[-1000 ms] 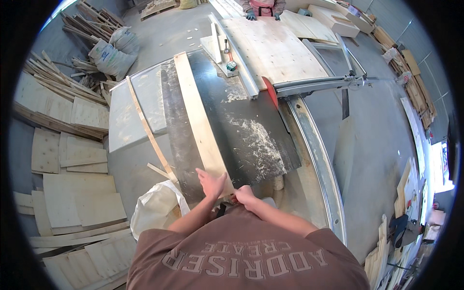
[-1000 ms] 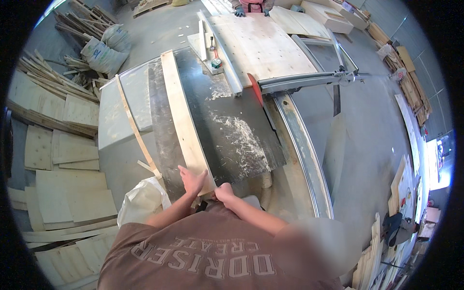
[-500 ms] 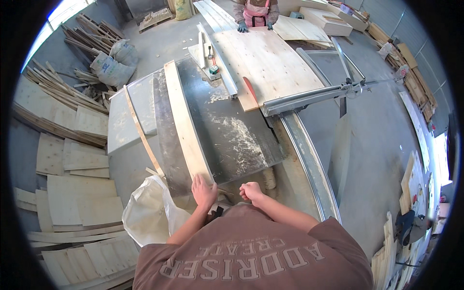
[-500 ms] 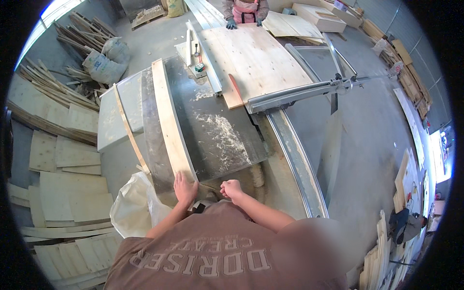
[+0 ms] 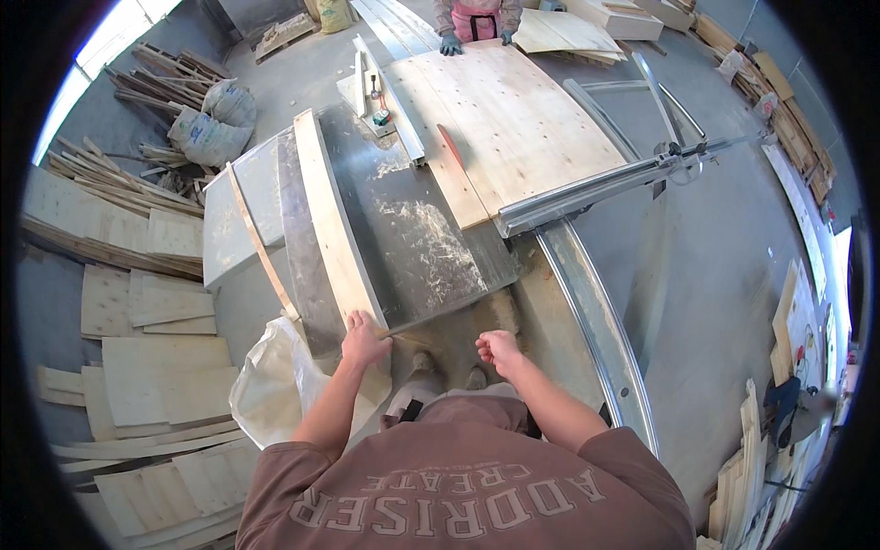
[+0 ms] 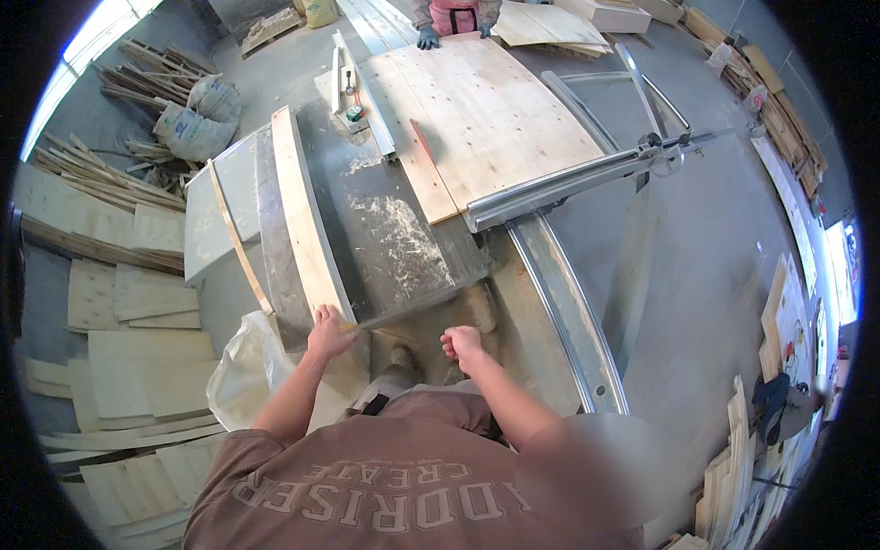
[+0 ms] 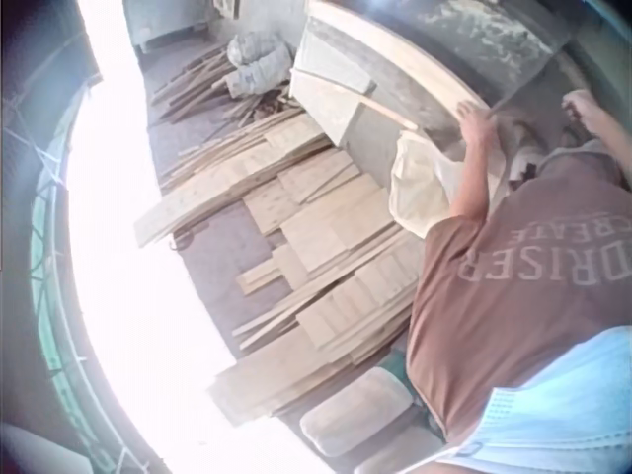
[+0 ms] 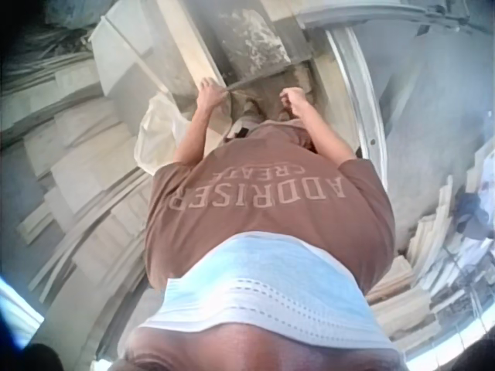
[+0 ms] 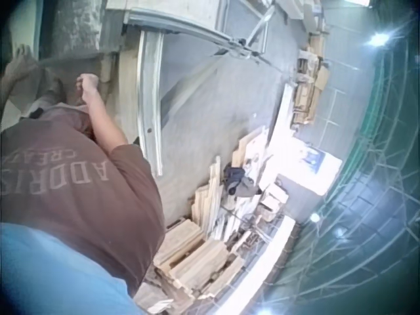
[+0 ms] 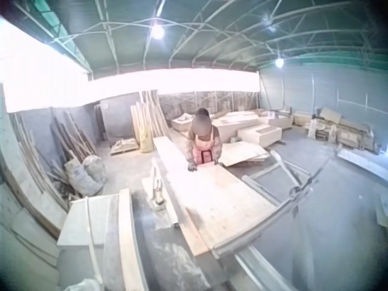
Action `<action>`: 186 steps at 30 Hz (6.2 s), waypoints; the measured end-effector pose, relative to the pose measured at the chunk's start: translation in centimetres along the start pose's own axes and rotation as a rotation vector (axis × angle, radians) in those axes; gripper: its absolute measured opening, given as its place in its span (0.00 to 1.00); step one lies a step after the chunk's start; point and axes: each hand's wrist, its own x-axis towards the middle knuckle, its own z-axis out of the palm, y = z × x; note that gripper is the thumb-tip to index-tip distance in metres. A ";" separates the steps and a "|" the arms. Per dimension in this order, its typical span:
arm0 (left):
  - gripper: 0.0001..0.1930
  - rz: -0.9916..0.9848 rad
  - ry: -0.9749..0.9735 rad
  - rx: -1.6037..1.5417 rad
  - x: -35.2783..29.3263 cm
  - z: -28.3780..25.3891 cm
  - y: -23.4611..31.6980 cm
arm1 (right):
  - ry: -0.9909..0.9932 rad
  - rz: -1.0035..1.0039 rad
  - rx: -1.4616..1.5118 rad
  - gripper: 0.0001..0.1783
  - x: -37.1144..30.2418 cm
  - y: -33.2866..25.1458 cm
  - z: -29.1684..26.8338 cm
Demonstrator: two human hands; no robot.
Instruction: The person feeds long wooden planks through a table saw to trim their edges. A coworker assists by guiding the planks on the opposite side of the saw. The person repeatedly positions and pushes the planks through the blade, then collects the trimmed pieces.
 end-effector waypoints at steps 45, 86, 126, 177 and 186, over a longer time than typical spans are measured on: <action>0.33 -0.266 -0.417 -1.058 8.6 13.1 23.0 | 0.274 -0.291 0.121 0.08 -6.2 13.1 -15.7; 0.33 -0.399 0.110 -1.619 15.7 -9.6 -8.2 | -0.261 0.118 -0.020 0.07 -2.8 0.6 30.8; 0.65 -0.409 0.190 -0.533 10.7 -8.7 -4.6 | -0.030 -0.785 -1.940 0.31 0.3 -1.9 30.5; 0.67 -0.378 0.191 -0.506 11.0 -8.5 -4.2 | -0.106 -0.702 -2.066 0.13 0.9 -2.6 31.3; 0.67 -0.371 0.182 -0.504 11.0 -8.6 -4.2 | -0.116 -0.676 -2.060 0.14 0.7 -2.9 31.4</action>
